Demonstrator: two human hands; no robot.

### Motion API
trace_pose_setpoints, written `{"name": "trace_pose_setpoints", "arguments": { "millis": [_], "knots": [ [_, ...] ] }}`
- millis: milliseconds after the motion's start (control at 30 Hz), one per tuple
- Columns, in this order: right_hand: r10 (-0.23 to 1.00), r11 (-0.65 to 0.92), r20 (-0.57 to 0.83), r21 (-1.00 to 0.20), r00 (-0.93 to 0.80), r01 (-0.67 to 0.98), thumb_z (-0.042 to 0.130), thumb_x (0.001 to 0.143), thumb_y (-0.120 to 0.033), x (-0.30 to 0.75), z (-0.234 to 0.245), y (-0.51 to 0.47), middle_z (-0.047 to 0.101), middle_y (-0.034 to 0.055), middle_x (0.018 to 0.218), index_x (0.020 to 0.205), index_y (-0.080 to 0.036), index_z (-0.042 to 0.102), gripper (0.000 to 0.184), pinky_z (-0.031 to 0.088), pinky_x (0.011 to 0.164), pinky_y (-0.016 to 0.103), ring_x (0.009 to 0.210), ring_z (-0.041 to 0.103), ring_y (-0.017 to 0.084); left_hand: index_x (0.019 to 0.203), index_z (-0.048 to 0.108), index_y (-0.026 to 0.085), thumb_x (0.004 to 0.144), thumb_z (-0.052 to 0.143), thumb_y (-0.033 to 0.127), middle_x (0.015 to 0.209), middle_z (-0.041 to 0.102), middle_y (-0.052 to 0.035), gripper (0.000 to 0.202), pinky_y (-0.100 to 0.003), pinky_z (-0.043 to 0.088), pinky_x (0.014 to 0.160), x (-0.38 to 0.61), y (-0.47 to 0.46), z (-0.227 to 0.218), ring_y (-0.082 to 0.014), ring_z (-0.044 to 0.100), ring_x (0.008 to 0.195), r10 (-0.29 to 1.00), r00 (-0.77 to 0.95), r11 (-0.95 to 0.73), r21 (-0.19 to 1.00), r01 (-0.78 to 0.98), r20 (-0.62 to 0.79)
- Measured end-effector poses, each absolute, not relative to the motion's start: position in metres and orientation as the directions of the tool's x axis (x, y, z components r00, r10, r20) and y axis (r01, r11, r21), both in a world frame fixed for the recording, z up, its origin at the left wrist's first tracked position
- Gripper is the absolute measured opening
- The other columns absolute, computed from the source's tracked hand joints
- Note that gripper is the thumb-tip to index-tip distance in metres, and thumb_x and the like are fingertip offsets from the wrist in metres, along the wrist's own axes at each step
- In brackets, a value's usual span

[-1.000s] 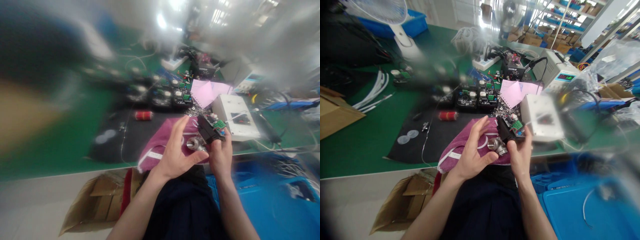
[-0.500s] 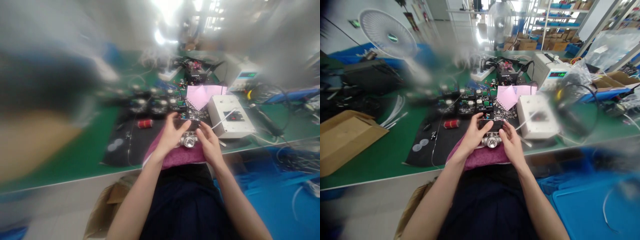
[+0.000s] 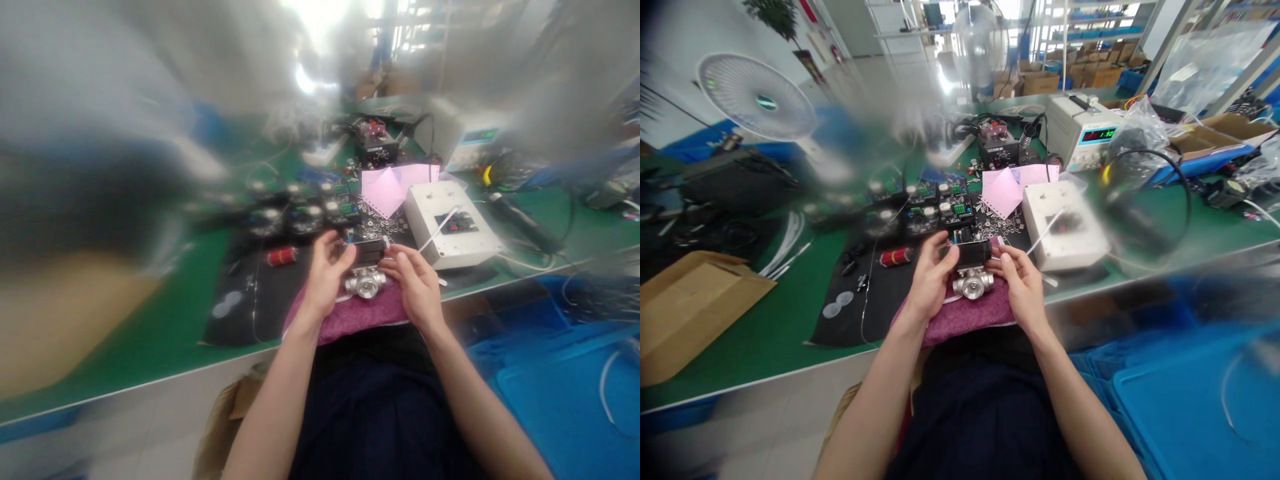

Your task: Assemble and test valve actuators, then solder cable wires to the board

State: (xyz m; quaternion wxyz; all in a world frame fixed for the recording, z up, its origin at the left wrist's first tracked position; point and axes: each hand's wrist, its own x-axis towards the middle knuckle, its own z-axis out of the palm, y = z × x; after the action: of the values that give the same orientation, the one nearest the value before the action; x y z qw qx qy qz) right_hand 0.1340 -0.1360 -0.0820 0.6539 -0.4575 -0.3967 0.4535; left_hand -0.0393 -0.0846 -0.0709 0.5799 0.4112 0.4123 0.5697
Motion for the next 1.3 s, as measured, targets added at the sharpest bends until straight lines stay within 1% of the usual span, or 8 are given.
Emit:
{"name": "trace_pose_setpoints", "arguments": {
  "millis": [200, 367, 533, 667, 867, 1000, 1167, 1300],
  "knots": [
    [0.939, 0.212, 0.118, -0.938, 0.324, -0.274, 0.060, 0.107, -0.055, 0.132, -0.085, -0.139, 0.081, 0.0085, 0.110, 0.120, -0.023, 0.069, 0.036, 0.064, 0.083, 0.036, 0.088, 0.079, 0.020, 0.141, 0.060, 0.024, 0.085, 0.089, 0.039, 0.134, 0.072, -0.0087, 0.065, -0.040, 0.056, 0.109, -0.043, -0.088, -0.065, -0.0235, 0.072, 0.122, 0.997, -0.043, 0.035, 0.865, -0.501, -0.065],
    [0.942, 0.204, 0.124, -0.950, 0.312, -0.236, 0.061, 0.106, -0.056, 0.133, -0.084, -0.142, 0.080, 0.0081, 0.104, 0.117, -0.021, 0.072, 0.038, 0.062, 0.079, 0.034, 0.081, 0.077, 0.019, 0.125, 0.073, 0.016, 0.097, 0.073, 0.053, 0.125, 0.078, -0.0116, 0.047, -0.041, 0.062, 0.101, -0.048, -0.087, -0.055, -0.0262, 0.077, 0.111, 0.993, 0.020, 0.106, 0.798, -0.593, -0.117],
    [0.952, 0.173, 0.118, -0.968, 0.282, -0.182, 0.062, 0.105, -0.057, 0.133, -0.083, -0.145, 0.080, 0.0066, 0.099, 0.114, -0.021, 0.074, 0.039, 0.060, 0.077, 0.033, 0.077, 0.075, 0.019, 0.120, 0.077, 0.020, 0.101, 0.066, 0.056, 0.120, 0.082, -0.0081, 0.042, -0.040, 0.064, 0.098, -0.054, -0.085, -0.052, -0.0250, 0.080, 0.106, 0.993, -0.005, 0.091, 0.775, -0.625, -0.121],
    [0.957, 0.158, 0.117, -0.978, 0.267, -0.138, 0.061, 0.105, -0.058, 0.134, -0.082, -0.147, 0.080, 0.0059, 0.096, 0.110, -0.022, 0.074, 0.039, 0.058, 0.076, 0.032, 0.075, 0.074, 0.018, 0.125, 0.076, 0.017, 0.099, 0.066, 0.060, 0.127, 0.079, -0.0124, 0.051, -0.044, 0.062, 0.105, -0.052, -0.087, -0.055, -0.0287, 0.078, 0.115, 0.995, -0.057, 0.037, 0.817, -0.575, -0.085],
    [0.959, 0.150, 0.125, -0.986, 0.256, -0.079, 0.062, 0.105, -0.056, 0.134, -0.077, -0.148, 0.080, 0.0058, 0.096, 0.110, -0.021, 0.074, 0.037, 0.058, 0.077, 0.032, 0.077, 0.075, 0.019, 0.150, 0.058, 0.027, 0.088, 0.086, 0.042, 0.157, 0.061, -0.0105, 0.070, -0.042, 0.044, 0.128, -0.043, -0.099, -0.062, -0.0289, 0.053, 0.152, 0.974, -0.180, -0.197, 0.900, -0.389, 0.135],
    [0.954, 0.157, 0.142, -0.987, 0.263, -0.038, 0.063, 0.105, -0.056, 0.133, -0.075, -0.149, 0.079, 0.0054, 0.093, 0.109, -0.021, 0.074, 0.037, 0.060, 0.077, 0.033, 0.076, 0.075, 0.020, 0.163, 0.039, 0.029, 0.092, 0.083, 0.037, 0.167, 0.048, -0.0128, 0.083, -0.042, 0.043, 0.130, -0.036, -0.110, -0.058, -0.0289, 0.047, 0.157, 0.933, -0.097, -0.352, 0.934, -0.058, 0.346],
    [0.911, 0.165, 0.172, -0.985, 0.375, 0.051, 0.065, 0.103, -0.055, 0.131, -0.078, -0.151, 0.079, 0.0068, 0.102, 0.118, -0.023, 0.072, 0.036, 0.061, 0.086, 0.038, 0.089, 0.076, 0.023, 0.170, 0.028, 0.027, 0.094, 0.079, 0.040, 0.173, 0.038, -0.0150, 0.092, -0.052, 0.035, 0.134, -0.041, -0.116, -0.032, -0.0351, 0.037, 0.162, 0.822, 0.168, -0.549, 0.680, 0.485, 0.544],
    [0.848, 0.177, 0.224, -0.974, 0.481, 0.140, 0.062, 0.105, -0.054, 0.132, -0.080, -0.153, 0.075, 0.0096, 0.126, 0.127, -0.024, 0.069, 0.038, 0.056, 0.104, 0.044, 0.113, 0.072, 0.026, 0.172, 0.019, 0.027, 0.097, 0.074, 0.038, 0.176, 0.033, -0.0175, 0.094, -0.054, 0.043, 0.130, -0.047, -0.114, -0.009, -0.0389, 0.036, 0.163, 0.738, 0.492, -0.674, 0.532, 0.513, 0.462]
  ]
}}
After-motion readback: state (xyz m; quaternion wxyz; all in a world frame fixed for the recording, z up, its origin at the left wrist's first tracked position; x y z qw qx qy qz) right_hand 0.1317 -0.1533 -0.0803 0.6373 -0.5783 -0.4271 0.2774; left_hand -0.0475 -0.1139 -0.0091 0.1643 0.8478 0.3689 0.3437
